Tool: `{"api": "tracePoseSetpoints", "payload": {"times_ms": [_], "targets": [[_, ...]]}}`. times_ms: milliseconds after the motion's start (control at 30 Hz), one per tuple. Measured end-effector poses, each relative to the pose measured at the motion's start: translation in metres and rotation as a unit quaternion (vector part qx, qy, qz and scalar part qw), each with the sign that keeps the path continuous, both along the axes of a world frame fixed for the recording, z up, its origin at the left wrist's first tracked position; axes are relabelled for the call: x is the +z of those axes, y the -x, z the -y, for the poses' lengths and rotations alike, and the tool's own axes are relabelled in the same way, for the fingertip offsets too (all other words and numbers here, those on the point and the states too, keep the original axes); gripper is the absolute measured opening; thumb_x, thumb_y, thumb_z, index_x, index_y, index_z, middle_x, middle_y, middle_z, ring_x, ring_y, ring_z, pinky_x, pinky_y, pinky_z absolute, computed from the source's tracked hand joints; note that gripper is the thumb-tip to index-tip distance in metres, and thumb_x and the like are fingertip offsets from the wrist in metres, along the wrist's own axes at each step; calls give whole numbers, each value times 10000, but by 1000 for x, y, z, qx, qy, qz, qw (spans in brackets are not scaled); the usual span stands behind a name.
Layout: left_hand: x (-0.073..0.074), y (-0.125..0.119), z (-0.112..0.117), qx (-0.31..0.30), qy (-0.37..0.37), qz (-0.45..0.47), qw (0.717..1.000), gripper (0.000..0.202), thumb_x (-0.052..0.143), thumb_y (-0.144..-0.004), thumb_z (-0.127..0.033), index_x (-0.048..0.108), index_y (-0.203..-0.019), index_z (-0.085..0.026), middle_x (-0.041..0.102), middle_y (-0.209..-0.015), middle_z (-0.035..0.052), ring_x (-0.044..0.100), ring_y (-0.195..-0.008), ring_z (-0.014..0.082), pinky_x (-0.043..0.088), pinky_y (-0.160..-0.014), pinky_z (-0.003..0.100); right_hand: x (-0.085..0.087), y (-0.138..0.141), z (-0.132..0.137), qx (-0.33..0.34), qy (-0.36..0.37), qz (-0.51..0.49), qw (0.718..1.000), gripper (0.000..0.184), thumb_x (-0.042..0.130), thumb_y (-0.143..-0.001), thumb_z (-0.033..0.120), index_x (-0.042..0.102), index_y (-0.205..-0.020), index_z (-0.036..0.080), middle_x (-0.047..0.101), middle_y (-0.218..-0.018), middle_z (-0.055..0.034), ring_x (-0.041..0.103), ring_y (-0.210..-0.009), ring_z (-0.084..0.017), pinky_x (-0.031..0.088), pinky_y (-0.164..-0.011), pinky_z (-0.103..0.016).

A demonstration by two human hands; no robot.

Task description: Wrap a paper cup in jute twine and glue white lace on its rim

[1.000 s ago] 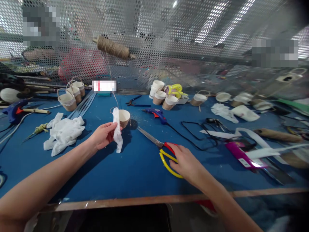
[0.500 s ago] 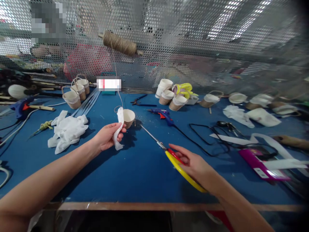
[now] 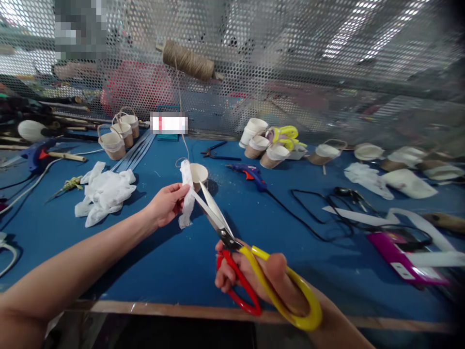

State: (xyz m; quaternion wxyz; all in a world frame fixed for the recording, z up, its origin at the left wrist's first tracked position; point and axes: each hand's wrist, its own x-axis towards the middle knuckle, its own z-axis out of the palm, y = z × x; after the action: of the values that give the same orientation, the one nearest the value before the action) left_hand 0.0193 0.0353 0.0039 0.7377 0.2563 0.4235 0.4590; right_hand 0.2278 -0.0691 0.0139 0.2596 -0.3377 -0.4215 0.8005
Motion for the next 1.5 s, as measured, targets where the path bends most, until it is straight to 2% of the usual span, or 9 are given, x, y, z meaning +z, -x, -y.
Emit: {"api": "tracePoseSetpoints", "payload": {"times_ms": [67, 167, 267, 467, 700, 933, 1100, 1267, 1500], "targets": [[2, -1, 1, 2, 2, 3, 1000, 159, 630, -766, -189, 562, -642, -117, 487, -463, -47, 387, -351, 23, 307, -365, 142, 1, 3, -2, -12, 24, 2, 1000, 722, 423, -601, 809, 475, -1020, 224, 494, -674, 9, 536, -587, -130, 439, -526, -246], [5, -2, 2, 7, 7, 6, 1000, 129, 608, -783, -175, 577, -677, -109, 542, -517, -27, 450, -391, 35, 366, -402, 147, 5, 5, -3, -43, 81, 17, 996, 675, 422, -607, 805, 487, -937, 219, 467, -603, 36, 356, -408, -55, 281, -354, -171], [9, -2, 2, 12, 11, 13, 1000, 132, 557, -819, -152, 583, -700, -103, 571, -555, -10, 492, -422, 43, 403, -433, 153, 10, 7, -4, -76, 114, 33, 990, 665, 503, -561, 790, 494, -885, 209, 443, -587, 47, 325, -417, -39, 240, -358, -152], [11, -3, 3, 10, 14, 22, 1000, 157, 481, -860, -122, 580, -739, -104, 599, -587, 8, 531, -439, 59, 435, -449, 164, 16, 7, -4, -63, 141, 54, 987, 685, 552, -503, 788, 502, -854, 202, 432, -536, 59, 305, -386, -33, 208, -348, -157], [10, -3, 3, 4, 6, 16, 1000, 131, 529, -839, -147, 559, -716, -112, 585, -553, -6, 520, -405, 62, 420, -416, 168, 13, 5, 2, -49, 137, 31, 989, 608, 496, -614, 758, 519, -890, 216, 459, -553, 57, 289, -360, -24, 187, -330, -145], [12, -4, 5, 0, -15, 3, 1000, 206, 447, -875, -139, 535, -691, -110, 535, -510, -22, 486, -354, 54, 374, -377, 164, 14, 8, 1, -44, 162, 43, 985, 645, 542, -551, 767, 515, -886, 216, 453, -533, 63, 295, -363, -24, 204, -334, -138], [12, -4, 5, -3, -26, -3, 1000, 147, 528, -839, -182, 527, -706, -120, 534, -519, -30, 487, -353, 53, 368, -373, 163, 18, 11, 2, -56, 169, 64, 982, 651, 564, -527, 764, 512, -869, 213, 446, -538, 64, 283, -377, -27, 193, -332, -137], [7, -5, 4, 3, -33, -11, 999, 145, 567, -816, -193, 517, -696, -128, 554, -532, -24, 509, -375, 61, 404, -394, 175, 27, 15, 3, -66, 158, 96, 981, 614, 557, -553, 750, 507, -856, 219, 424, -531, 65, 309, -361, -53, 234, -327, -171], [4, -6, 5, 23, -56, -24, 998, 134, 570, -810, -178, 521, -695, -130, 568, -524, -27, 520, -388, 58, 399, -399, 163, 11, 10, 5, -52, 165, 78, 982, 649, 489, -550, 803, 512, -850, 228, 452, -563, 55, 295, -367, -31, 185, -353, -156]]}}
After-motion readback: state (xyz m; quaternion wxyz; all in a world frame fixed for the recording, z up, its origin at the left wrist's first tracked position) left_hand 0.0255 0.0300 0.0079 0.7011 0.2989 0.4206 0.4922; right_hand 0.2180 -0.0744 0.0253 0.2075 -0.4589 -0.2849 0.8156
